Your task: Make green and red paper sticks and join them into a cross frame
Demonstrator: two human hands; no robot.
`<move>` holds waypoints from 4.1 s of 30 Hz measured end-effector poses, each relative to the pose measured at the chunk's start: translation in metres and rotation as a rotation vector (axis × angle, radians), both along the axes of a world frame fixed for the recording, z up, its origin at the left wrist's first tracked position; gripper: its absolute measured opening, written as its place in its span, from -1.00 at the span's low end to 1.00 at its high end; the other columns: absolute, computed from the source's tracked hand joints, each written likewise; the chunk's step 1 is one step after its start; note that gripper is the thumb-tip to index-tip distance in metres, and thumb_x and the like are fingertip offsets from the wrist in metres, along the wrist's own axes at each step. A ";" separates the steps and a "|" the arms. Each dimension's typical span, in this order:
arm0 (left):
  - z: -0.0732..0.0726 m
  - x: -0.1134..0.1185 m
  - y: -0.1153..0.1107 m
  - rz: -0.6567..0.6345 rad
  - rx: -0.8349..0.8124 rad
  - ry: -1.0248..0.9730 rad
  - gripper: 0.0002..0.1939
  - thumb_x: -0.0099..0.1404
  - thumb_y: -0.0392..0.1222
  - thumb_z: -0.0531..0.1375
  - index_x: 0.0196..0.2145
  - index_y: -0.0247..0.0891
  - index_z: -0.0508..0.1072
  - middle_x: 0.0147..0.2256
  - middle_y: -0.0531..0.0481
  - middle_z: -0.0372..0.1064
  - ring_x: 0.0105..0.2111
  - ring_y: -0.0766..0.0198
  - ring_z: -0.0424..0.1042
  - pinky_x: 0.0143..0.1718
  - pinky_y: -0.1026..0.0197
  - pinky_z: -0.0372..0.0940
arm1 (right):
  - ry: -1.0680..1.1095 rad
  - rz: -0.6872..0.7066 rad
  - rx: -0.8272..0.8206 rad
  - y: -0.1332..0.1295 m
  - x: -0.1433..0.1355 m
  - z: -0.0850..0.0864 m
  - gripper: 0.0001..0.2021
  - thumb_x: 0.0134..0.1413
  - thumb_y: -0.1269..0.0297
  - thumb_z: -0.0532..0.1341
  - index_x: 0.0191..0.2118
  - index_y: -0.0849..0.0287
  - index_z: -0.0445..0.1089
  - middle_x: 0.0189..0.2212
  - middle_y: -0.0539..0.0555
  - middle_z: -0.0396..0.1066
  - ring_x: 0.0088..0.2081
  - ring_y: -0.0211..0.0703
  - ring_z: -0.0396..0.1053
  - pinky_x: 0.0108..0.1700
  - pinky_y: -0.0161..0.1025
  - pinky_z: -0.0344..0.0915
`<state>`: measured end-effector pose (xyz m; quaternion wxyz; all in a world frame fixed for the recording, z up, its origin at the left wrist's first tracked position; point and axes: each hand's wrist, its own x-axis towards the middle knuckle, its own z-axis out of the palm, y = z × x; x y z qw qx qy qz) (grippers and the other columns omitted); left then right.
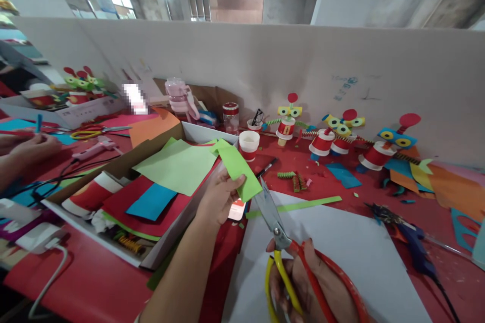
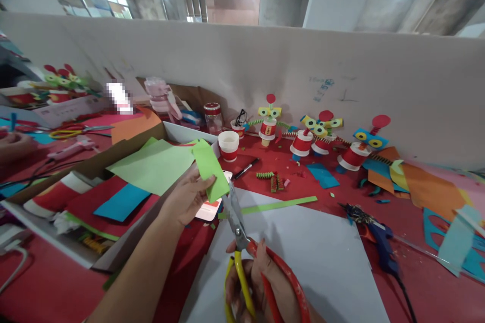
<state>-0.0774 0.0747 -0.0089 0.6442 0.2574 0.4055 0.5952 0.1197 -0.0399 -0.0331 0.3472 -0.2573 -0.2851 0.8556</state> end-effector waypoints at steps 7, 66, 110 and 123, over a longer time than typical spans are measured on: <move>0.003 0.004 -0.011 -0.223 -0.054 0.060 -0.55 -0.13 -0.33 0.44 -0.23 -0.25 0.47 -0.38 -0.03 0.54 -0.42 0.23 0.51 -0.41 0.27 0.39 | 0.034 0.003 -0.055 0.008 0.007 0.005 -0.29 0.08 -0.35 -0.06 0.06 0.19 0.19 -0.44 0.14 0.41 -0.50 -0.23 0.31 -0.63 -0.44 0.16; 0.010 0.017 -0.013 -0.159 -0.091 -0.127 -0.77 0.03 -0.38 0.36 -0.31 -0.32 0.46 -0.46 0.02 0.53 -0.57 0.31 0.48 -0.53 0.34 0.39 | -0.111 -0.062 0.135 0.005 0.004 0.006 -0.24 0.09 -0.36 -0.09 0.21 0.13 0.11 -0.49 0.05 0.38 -0.67 -0.36 0.13 -0.66 -0.41 0.05; 0.015 0.018 -0.013 -0.095 -0.157 -0.096 -0.83 0.14 -0.23 0.31 -0.28 -0.32 0.52 -0.45 -0.08 0.55 -0.52 0.24 0.51 -0.51 0.31 0.39 | -0.073 -0.032 0.141 0.005 0.002 0.010 -0.15 -0.02 -0.44 -0.05 0.13 0.22 0.19 -0.62 -0.04 0.27 -0.68 -0.36 0.11 -0.66 -0.42 -0.01; 0.014 0.034 -0.020 -0.080 -0.243 -0.145 -0.94 0.25 -0.33 0.19 -0.35 -0.34 0.47 -0.51 -0.04 0.51 -0.57 0.29 0.47 -0.54 0.29 0.37 | -0.142 -0.167 0.146 0.007 0.007 0.019 -0.22 -0.02 -0.44 -0.07 -0.01 0.20 0.26 -0.49 0.04 0.31 -0.59 -0.30 0.16 -0.60 -0.35 0.01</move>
